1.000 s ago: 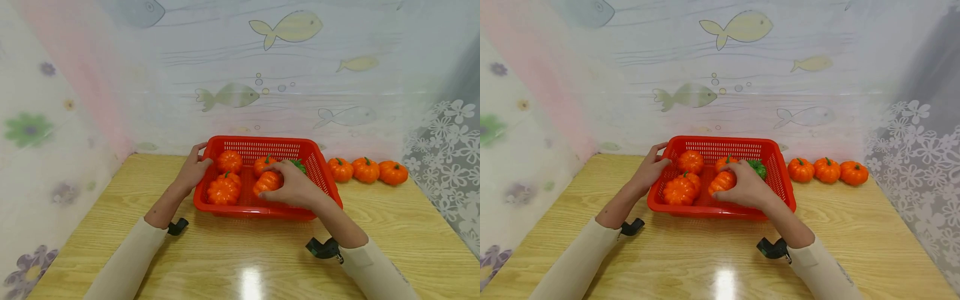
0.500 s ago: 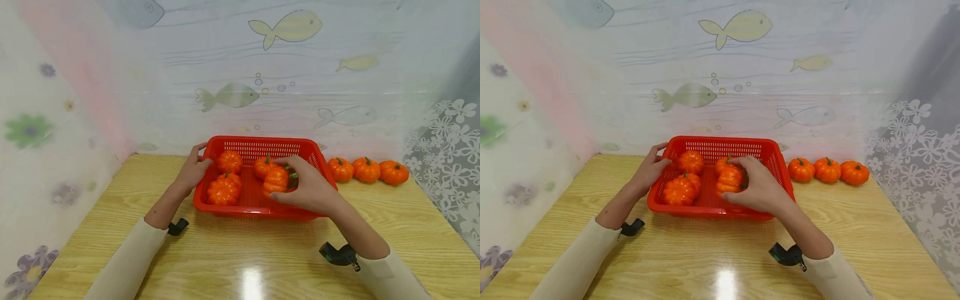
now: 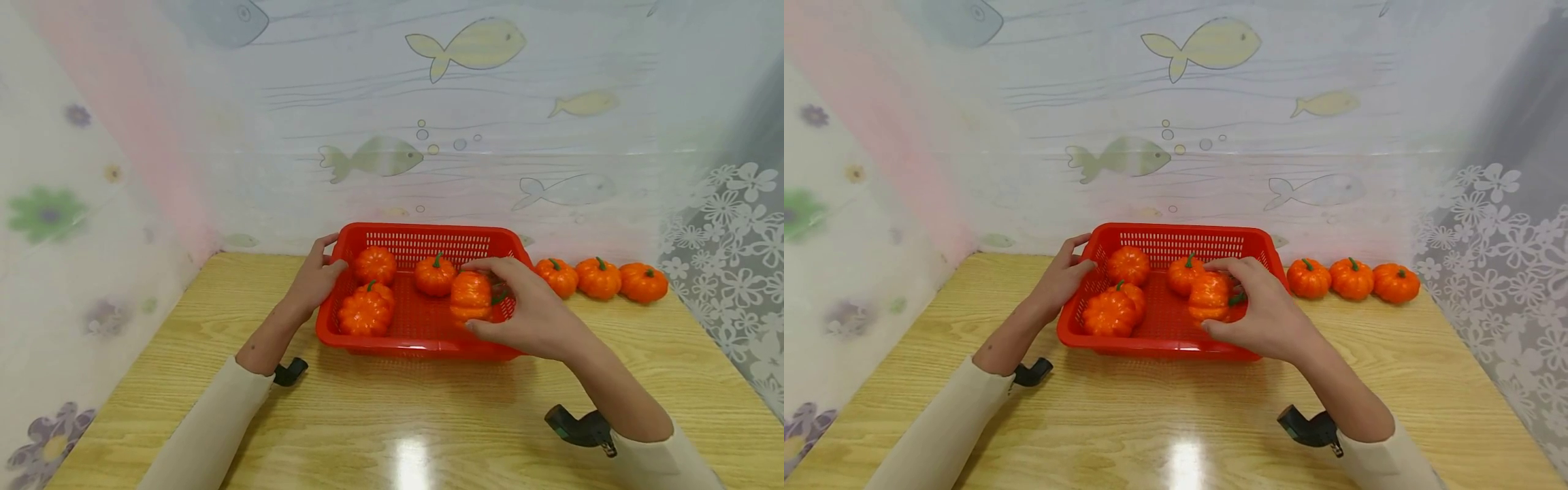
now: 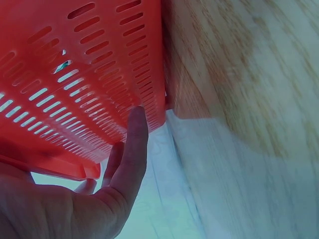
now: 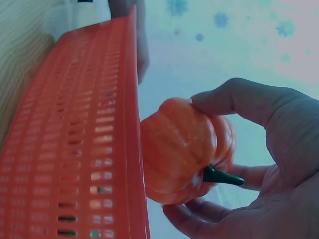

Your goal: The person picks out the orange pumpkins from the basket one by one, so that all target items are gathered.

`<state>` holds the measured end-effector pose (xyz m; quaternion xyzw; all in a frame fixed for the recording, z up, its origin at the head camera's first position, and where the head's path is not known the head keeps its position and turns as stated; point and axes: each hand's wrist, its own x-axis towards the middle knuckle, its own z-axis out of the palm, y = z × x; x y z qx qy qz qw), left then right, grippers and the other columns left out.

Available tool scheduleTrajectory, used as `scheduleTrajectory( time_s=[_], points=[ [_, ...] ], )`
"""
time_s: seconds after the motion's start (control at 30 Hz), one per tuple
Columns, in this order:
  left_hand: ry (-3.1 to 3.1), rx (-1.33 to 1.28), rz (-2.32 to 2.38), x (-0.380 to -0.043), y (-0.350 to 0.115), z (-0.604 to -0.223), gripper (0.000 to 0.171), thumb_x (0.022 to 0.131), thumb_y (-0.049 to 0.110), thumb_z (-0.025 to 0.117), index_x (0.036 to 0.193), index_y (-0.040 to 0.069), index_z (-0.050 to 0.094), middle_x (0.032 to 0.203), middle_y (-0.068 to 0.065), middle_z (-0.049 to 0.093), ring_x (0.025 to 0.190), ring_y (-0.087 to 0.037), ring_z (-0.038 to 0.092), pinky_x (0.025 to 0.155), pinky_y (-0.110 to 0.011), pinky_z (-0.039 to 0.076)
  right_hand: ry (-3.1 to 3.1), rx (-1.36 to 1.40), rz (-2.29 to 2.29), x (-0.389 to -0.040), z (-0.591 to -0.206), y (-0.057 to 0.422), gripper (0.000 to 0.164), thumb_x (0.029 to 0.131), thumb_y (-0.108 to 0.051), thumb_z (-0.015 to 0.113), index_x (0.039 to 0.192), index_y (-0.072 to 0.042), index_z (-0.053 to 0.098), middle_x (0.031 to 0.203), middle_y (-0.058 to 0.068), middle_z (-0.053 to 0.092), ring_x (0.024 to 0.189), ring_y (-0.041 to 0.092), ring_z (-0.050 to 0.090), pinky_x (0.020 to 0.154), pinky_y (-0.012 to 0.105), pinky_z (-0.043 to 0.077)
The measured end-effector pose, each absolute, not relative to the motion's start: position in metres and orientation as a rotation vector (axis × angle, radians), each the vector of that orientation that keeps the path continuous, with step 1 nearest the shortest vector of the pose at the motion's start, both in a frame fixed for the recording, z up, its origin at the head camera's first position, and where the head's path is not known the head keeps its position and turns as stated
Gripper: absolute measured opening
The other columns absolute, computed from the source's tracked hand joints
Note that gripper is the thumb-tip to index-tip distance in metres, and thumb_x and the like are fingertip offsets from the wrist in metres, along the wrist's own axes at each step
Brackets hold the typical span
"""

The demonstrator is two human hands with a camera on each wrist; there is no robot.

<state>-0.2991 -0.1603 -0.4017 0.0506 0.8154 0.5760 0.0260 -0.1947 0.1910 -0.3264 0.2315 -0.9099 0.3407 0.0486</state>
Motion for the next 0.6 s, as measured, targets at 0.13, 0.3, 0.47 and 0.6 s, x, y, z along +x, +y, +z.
scheduleTrajectory(
  time_s=[0.13,0.3,0.47,0.6],
  points=[
    [2.523,0.154,1.774,-0.3,-0.161,-0.402,0.067,0.106,0.021,0.049,0.168,0.021,0.023,0.138,-0.023,0.051,0.121,-0.041,0.063,0.097,-0.053,0.06,-2.779,0.695,1.008,-0.192,-0.326,0.2,0.071,0.082,-0.022,0.091,0.145,-0.024,0.06,0.132,0.0,0.057,0.112,0.02,0.057,0.096,0.051,0.053],
    [2.525,0.164,1.78,-0.299,-0.161,-0.402,0.068,0.106,0.021,0.048,0.168,0.019,0.022,0.138,-0.024,0.051,0.121,-0.042,0.063,0.097,-0.053,0.06,-2.766,0.702,0.985,-0.189,-0.324,0.211,0.073,0.082,-0.021,0.09,0.148,-0.025,0.059,0.139,0.001,0.055,0.115,0.022,0.052,0.093,0.049,0.051],
    [2.525,0.158,1.776,-0.3,-0.161,-0.403,0.067,0.106,0.021,0.049,0.168,0.019,0.023,0.137,-0.024,0.051,0.12,-0.041,0.063,0.098,-0.053,0.06,-2.752,0.708,1.031,-0.189,-0.325,0.223,0.074,0.083,-0.018,0.09,0.15,-0.021,0.057,0.141,0.004,0.054,0.115,0.022,0.053,0.09,0.035,0.059],
    [2.52,0.159,1.78,-0.299,-0.161,-0.402,0.067,0.106,0.021,0.049,0.168,0.02,0.023,0.137,-0.023,0.052,0.12,-0.041,0.063,0.097,-0.053,0.06,-2.757,0.667,1.032,-0.188,-0.326,0.233,0.077,0.084,-0.018,0.09,0.152,-0.014,0.054,0.143,0.006,0.055,0.116,0.025,0.057,0.09,0.027,0.058]
  ],
)
